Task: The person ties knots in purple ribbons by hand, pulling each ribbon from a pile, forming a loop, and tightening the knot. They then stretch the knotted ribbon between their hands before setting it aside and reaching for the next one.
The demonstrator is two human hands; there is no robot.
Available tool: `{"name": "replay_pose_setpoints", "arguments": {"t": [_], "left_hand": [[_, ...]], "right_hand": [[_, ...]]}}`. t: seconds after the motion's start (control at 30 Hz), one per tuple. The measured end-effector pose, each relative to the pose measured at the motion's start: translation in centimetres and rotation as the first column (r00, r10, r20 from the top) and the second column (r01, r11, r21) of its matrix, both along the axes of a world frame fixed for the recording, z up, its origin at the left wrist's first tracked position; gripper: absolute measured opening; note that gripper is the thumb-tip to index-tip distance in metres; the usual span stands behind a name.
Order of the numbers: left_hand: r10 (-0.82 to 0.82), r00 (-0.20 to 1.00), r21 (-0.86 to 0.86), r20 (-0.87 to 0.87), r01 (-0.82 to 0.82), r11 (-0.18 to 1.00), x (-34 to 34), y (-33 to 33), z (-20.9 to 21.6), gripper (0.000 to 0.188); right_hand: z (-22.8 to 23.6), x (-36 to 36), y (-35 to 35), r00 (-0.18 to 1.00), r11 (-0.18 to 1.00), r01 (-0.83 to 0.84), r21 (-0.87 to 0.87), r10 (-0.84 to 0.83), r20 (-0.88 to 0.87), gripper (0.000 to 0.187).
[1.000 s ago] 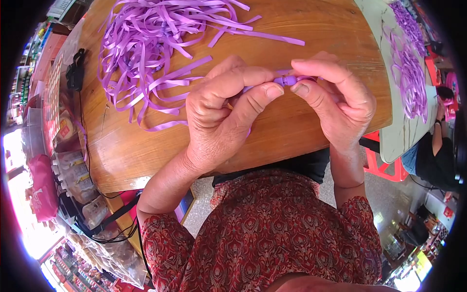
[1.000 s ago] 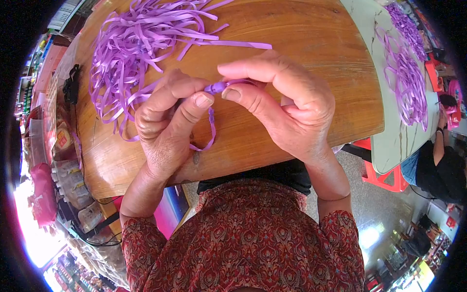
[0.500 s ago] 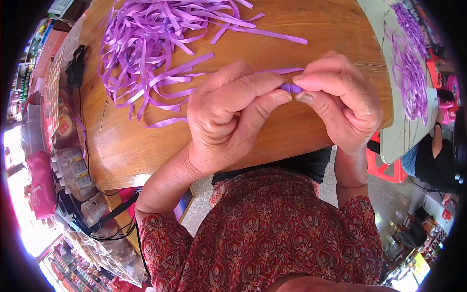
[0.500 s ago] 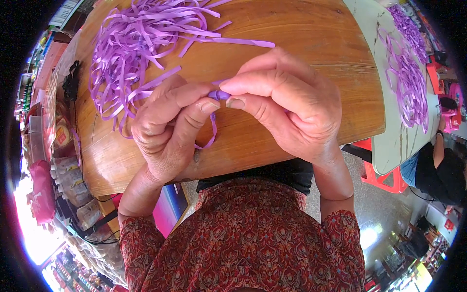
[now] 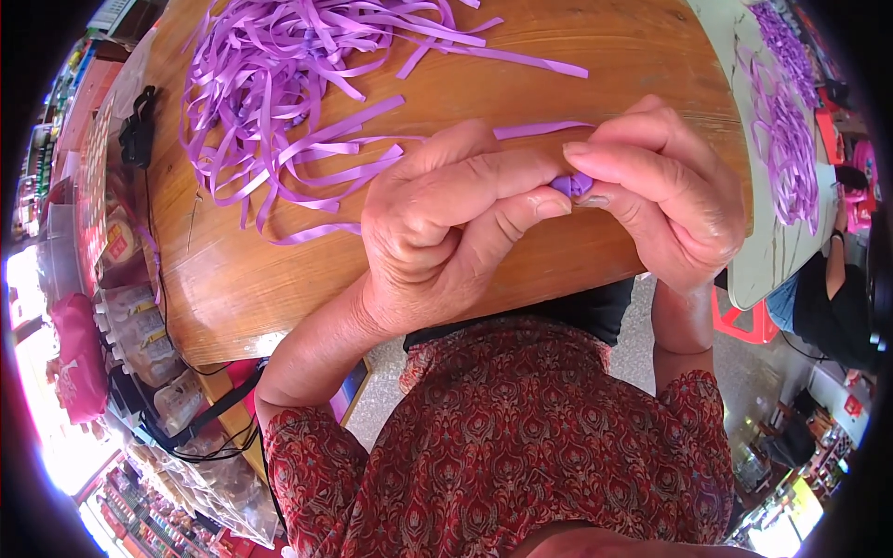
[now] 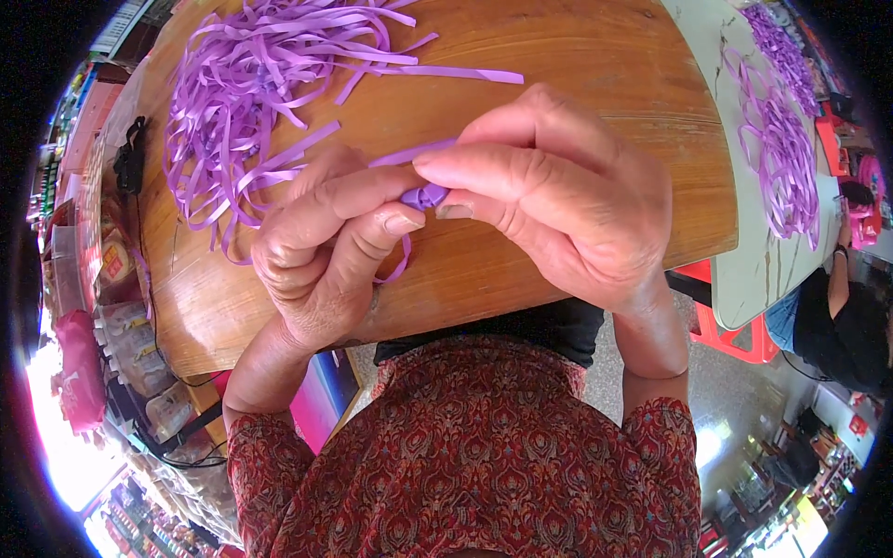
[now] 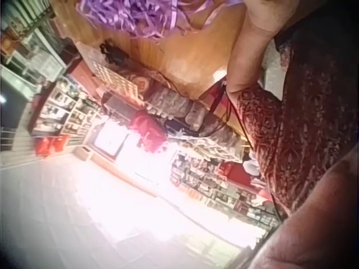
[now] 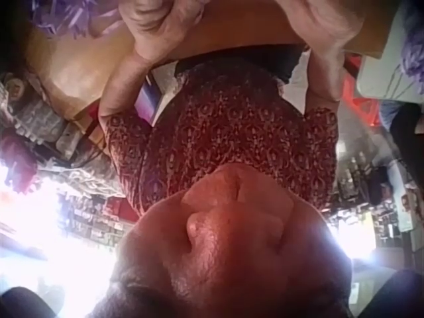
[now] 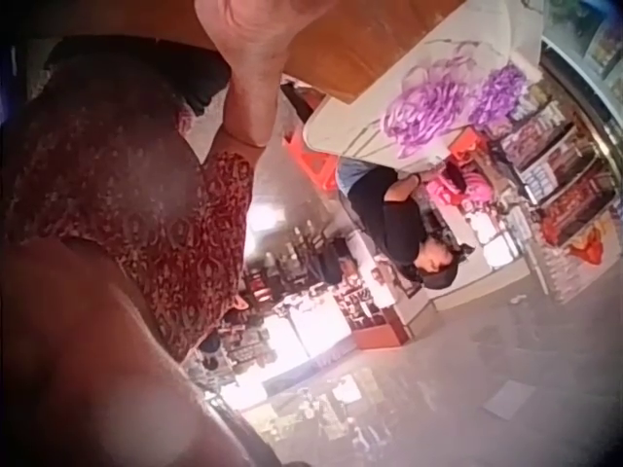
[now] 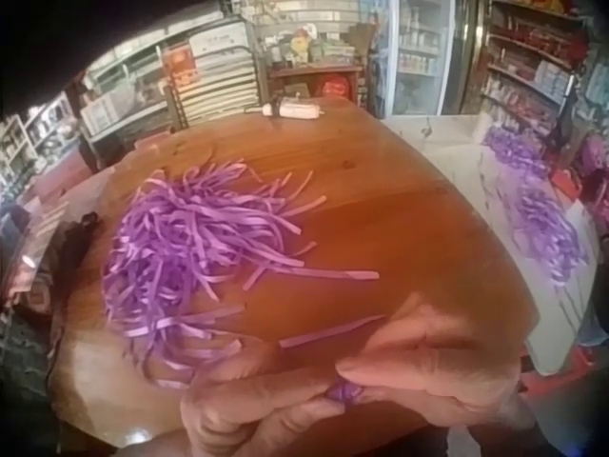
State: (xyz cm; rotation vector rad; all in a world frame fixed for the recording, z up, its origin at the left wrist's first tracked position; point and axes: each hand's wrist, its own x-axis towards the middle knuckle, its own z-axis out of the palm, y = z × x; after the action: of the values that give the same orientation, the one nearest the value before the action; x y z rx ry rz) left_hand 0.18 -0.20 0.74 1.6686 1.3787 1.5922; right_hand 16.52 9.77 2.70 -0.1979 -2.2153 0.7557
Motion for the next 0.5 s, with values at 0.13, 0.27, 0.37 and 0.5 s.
{"name": "replay_pose_setpoints", "arguments": {"t": [0.13,0.27,0.37,0.5], "left_hand": [[-0.005,0.998,0.06,-0.068,0.009,0.998,-0.2,0.1,0.2,0.02],[0.023,0.99,0.123,-0.142,-0.006,0.992,-0.2,-0.1,0.3,0.021],[0.062,0.974,0.176,-0.218,-0.023,0.984,-0.3,-0.2,0.3,0.024],[0.025,0.951,0.149,-0.307,0.022,0.989,-0.5,-0.5,0.4,0.027]], "right_hand": [[0.4,0.1,-0.3,0.999,0.992,0.032,0.124,-0.032,-0.004,0.027],[1.0,0.3,-0.7,1.0,0.99,0.021,0.142,-0.024,0.016,0.028],[1.2,0.4,-0.7,0.999,0.978,0.022,0.205,-0.03,0.038,0.028],[1.6,0.6,-0.6,0.997,0.962,0.005,0.272,-0.026,0.076,0.027]]}}
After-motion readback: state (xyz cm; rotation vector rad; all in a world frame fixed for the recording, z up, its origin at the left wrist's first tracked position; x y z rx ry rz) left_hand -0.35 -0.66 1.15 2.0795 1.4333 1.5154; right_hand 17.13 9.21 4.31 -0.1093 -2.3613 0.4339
